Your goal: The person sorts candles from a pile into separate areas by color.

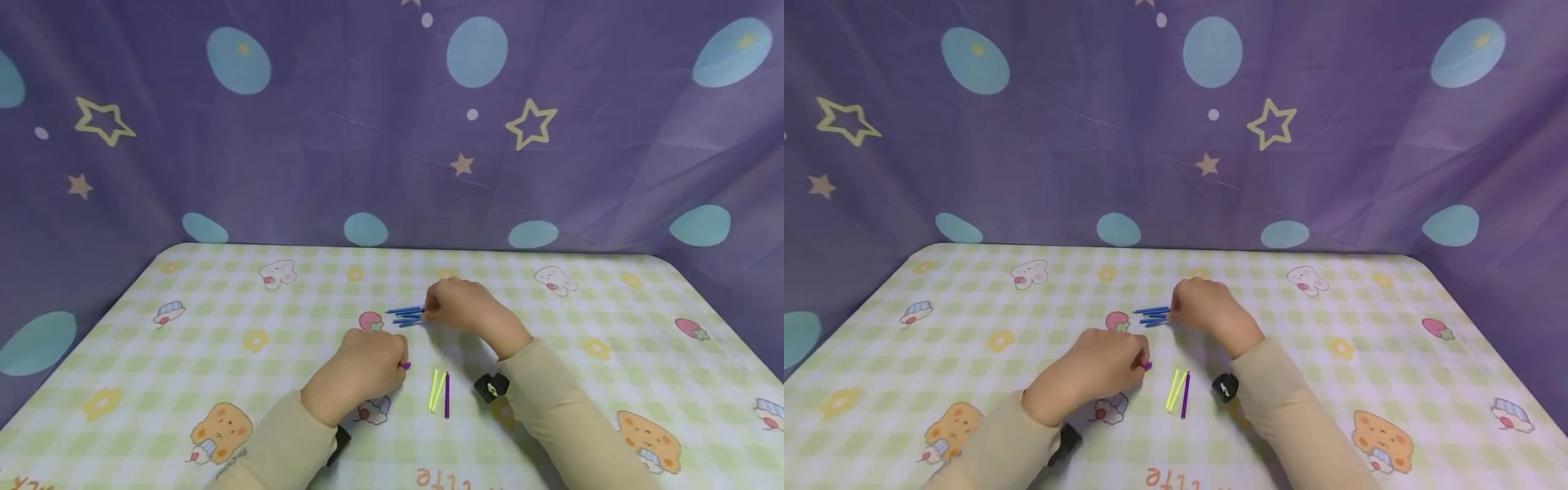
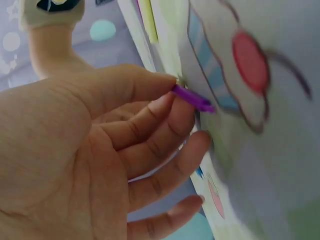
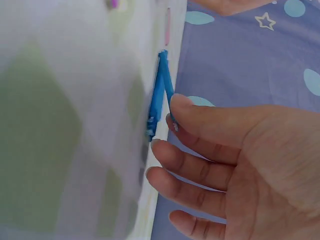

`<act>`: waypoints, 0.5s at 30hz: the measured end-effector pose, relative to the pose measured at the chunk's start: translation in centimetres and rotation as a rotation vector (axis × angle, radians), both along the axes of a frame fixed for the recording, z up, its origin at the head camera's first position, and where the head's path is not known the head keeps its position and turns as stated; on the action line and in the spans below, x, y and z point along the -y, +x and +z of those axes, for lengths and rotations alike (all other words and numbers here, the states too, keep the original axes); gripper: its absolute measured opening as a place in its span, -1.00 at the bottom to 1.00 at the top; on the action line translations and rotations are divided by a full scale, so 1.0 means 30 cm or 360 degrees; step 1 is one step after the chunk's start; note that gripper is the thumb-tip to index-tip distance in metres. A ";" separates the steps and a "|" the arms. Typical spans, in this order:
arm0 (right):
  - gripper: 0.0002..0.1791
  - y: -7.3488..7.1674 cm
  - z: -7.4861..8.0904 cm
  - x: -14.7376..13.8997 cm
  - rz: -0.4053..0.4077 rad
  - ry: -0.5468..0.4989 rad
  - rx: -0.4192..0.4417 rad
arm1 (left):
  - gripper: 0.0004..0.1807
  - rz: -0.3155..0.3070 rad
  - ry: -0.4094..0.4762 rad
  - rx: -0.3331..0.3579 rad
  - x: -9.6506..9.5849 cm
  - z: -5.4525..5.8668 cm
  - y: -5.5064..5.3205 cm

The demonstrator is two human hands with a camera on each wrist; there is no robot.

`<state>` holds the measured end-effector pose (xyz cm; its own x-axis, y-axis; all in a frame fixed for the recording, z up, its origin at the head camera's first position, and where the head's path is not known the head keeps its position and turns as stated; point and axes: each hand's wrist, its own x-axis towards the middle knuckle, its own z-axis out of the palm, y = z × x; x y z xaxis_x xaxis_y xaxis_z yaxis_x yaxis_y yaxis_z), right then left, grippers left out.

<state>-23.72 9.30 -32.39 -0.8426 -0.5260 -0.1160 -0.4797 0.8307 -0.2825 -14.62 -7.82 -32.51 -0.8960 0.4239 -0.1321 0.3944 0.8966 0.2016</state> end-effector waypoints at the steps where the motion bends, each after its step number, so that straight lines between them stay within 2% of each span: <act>1: -0.86 -0.002 -0.003 -0.001 0.0000 0.0001 -0.0001 | -0.87 0.0006 0.0042 0.0017 0.008 0.000 -0.006; 4: -0.90 -0.005 -0.014 -0.002 0.0012 -0.0001 -0.0009 | -0.90 0.0039 0.0133 0.0040 0.034 -0.003 -0.026; 10: -0.95 -0.009 -0.026 -0.002 0.0008 -0.0002 -0.0022 | -0.78 0.0090 0.0240 0.0023 0.072 -0.010 -0.062; 15: -0.94 -0.013 -0.026 -0.010 0.0003 -0.0015 -0.0025 | -0.84 0.0175 0.0290 0.0019 0.100 -0.012 -0.085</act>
